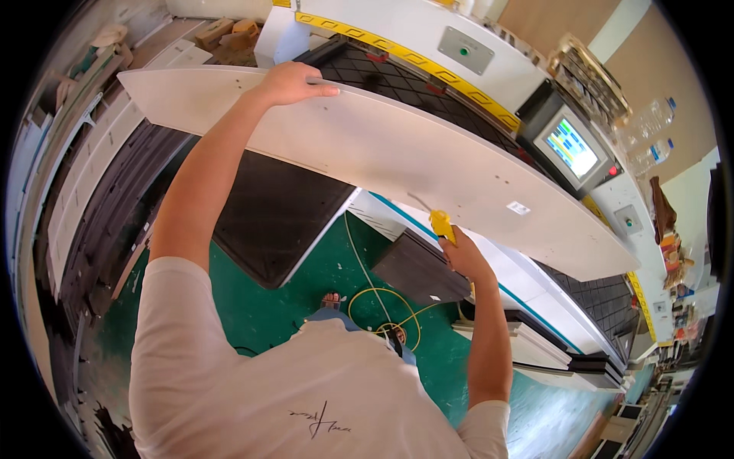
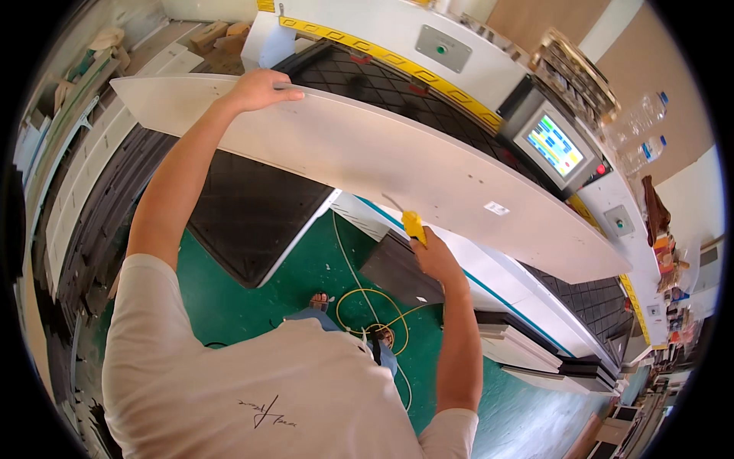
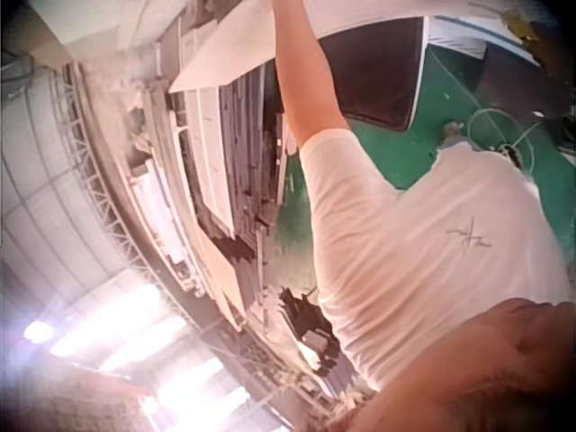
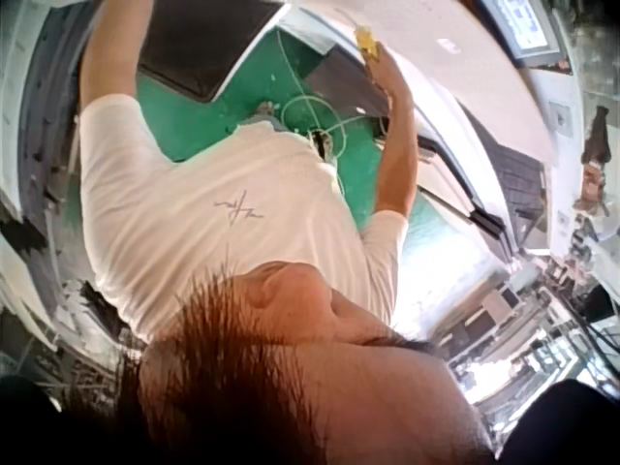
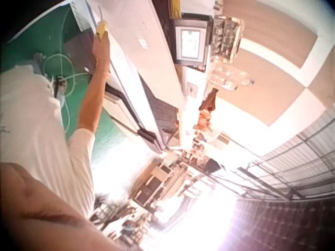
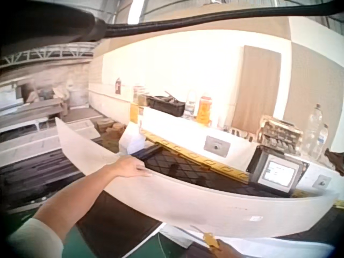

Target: The person cleans a large white panel using a yellow air blower to remove dust and debris. They then use a small scraper to remove stickers and adhesive residue from the panel's surface. Finally, they apply a liquid from a small bottle to the panel and wipe it with a cloth.

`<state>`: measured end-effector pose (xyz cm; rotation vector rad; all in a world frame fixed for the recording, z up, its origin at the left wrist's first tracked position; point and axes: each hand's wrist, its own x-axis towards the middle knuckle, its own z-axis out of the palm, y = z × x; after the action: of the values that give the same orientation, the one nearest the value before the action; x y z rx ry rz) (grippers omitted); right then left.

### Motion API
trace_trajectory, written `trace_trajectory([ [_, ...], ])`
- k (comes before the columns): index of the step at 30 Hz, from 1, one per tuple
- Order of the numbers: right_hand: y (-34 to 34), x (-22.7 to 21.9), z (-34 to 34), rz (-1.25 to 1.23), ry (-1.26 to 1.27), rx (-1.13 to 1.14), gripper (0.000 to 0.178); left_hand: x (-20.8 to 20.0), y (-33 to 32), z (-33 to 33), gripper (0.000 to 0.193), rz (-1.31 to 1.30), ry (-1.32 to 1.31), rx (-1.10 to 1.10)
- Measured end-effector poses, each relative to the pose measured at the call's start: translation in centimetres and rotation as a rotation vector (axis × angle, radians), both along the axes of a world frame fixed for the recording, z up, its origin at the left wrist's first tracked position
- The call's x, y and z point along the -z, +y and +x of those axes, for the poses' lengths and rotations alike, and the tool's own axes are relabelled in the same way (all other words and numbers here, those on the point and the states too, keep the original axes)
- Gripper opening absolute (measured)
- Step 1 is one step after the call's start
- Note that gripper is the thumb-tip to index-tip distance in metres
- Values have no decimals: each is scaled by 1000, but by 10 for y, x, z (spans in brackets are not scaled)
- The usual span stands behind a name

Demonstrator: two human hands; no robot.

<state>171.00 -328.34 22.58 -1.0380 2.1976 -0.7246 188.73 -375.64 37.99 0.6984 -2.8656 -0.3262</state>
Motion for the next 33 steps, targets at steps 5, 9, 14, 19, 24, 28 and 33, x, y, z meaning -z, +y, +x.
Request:
trace_trajectory([
  [5,-73,-43,55,-282,-747,207,25,17,-64,44,66,-16,140,-2],
  [9,-110,-15,74,-293,-512,110,25,14,-66,46,67,-57,118,9],
  [14,-171,-11,94,-217,-726,73,27,12,-63,46,68,-107,100,29],
  [19,-225,-20,141,-501,-1028,141,22,12,-97,81,69,-90,11,-8],
  [24,-290,8,186,-113,-413,-84,23,18,-184,137,70,-172,37,-28],
  [28,-351,-43,251,-730,-1169,126,25,23,-261,189,73,-89,175,7],
  [33,-465,-8,314,-220,-819,186,20,25,-373,261,73,-118,253,31],
])
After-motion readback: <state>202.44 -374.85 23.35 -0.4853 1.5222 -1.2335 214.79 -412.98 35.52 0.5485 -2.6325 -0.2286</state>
